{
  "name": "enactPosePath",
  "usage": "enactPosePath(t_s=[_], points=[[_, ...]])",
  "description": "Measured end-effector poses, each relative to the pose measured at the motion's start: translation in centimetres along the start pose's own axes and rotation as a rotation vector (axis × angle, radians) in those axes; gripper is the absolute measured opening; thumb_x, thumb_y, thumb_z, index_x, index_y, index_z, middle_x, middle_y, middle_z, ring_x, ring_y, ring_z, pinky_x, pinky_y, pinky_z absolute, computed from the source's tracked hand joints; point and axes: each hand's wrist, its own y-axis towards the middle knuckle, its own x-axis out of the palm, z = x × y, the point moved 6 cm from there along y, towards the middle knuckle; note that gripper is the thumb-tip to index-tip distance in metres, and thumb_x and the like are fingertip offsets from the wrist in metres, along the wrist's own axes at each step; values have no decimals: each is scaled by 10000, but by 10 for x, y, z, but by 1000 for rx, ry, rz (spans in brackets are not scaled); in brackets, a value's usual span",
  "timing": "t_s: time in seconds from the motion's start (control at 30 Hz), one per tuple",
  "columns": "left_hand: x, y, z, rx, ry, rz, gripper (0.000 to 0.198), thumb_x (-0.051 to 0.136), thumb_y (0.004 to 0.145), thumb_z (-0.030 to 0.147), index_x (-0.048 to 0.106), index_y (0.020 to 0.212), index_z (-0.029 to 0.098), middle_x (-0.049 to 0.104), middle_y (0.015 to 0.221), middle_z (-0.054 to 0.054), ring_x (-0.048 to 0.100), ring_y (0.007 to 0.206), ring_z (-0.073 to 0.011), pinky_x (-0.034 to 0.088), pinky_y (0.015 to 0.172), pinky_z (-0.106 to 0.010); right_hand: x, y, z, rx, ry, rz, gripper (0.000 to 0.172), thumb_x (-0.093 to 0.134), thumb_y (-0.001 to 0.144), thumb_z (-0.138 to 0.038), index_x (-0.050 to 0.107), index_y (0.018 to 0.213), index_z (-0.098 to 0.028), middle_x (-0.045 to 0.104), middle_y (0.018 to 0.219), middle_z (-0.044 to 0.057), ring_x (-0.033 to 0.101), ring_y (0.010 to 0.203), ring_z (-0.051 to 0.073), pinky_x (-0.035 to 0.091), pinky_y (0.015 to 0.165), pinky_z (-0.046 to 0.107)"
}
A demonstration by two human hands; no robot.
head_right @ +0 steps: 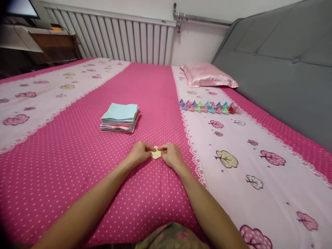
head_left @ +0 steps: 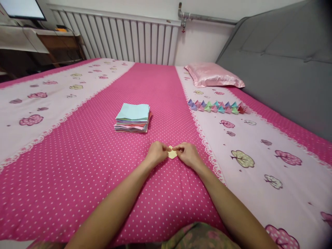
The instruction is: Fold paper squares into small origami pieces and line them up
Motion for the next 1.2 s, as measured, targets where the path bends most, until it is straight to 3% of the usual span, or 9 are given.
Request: enactPosePath(t_s=[0.2, 0.33, 0.5, 0.67, 0.83, 0.97, 1.1, 1.2], points=[[2, -2, -5, 82, -6, -49, 412, 478, 613, 35, 707, 941, 136, 713, 887, -88, 635, 773, -189, 444, 662, -252, -1, 0, 0, -6, 1, -22, 347, 482, 675, -44, 730, 872, -187, 692, 802, 42, 596, 686, 146, 432, 625, 231], [-1, -10, 4, 290, -12, -137, 516, 419, 597, 4, 688, 998, 184, 712, 869, -29, 610, 749, -172, 426, 669, -242, -3, -1, 2, -58, -4, -70, 410, 487, 644, -15, 715, 937, -190, 637, 779, 38, 526, 614, 124, 397, 560, 224], [-11, -16, 10, 417, 92, -85, 527, 436, 593, 19, 670, 1031, 196, 653, 809, -31, 551, 732, -166, 400, 659, -239, -6, -3, 2, -220, 35, -118, 418, 507, 674, -16, 687, 1005, -197, 560, 828, 42, 469, 579, 99, 385, 533, 223], [-11, -16, 11, 471, 115, -75, 493, 453, 613, 31, 664, 1029, 191, 591, 784, -33, 525, 718, -156, 394, 652, -242, -12, -6, -6, -379, 72, -88, 266, 534, 796, -153, 678, 1009, -221, 571, 921, 65, 543, 799, 162, 444, 720, 300], [-18, -17, 16, 504, -5, 44, 379, 543, 662, 92, 676, 999, 202, 588, 814, -30, 532, 764, -150, 409, 712, -249, -21, -6, -15, -383, 208, 36, 190, 525, 830, -214, 694, 915, -227, 599, 1017, 69, 554, 951, 189, 429, 858, 352], [-25, -17, 18, 438, -221, 113, 187, 597, 728, 264, 709, 831, 157, 637, 797, -41, 553, 733, -143, 411, 690, -249, -21, -8, -15, -285, 441, 43, 191, 520, 835, -296, 681, 821, -196, 658, 878, 49, 598, 841, 181, 456, 797, 330], [-14, -15, 10, 211, -505, -21, 298, 594, 733, 365, 690, 732, 83, 631, 611, -34, 520, 527, -106, 366, 509, -214, -13, -10, -11, -136, 693, -18, 217, 553, 803, -351, 656, 868, -172, 660, 765, 27, 585, 655, 137, 465, 615, 259], [-6, -17, 8, 97, -750, -117, 309, 677, 658, 363, 671, 724, 61, 651, 624, -61, 542, 510, -100, 396, 517, -210, -8, -10, -7, -41, 801, -33, 270, 602, 759, -357, 641, 937, -159, 637, 683, 10, 530, 535, 99, 427, 502, 218]])
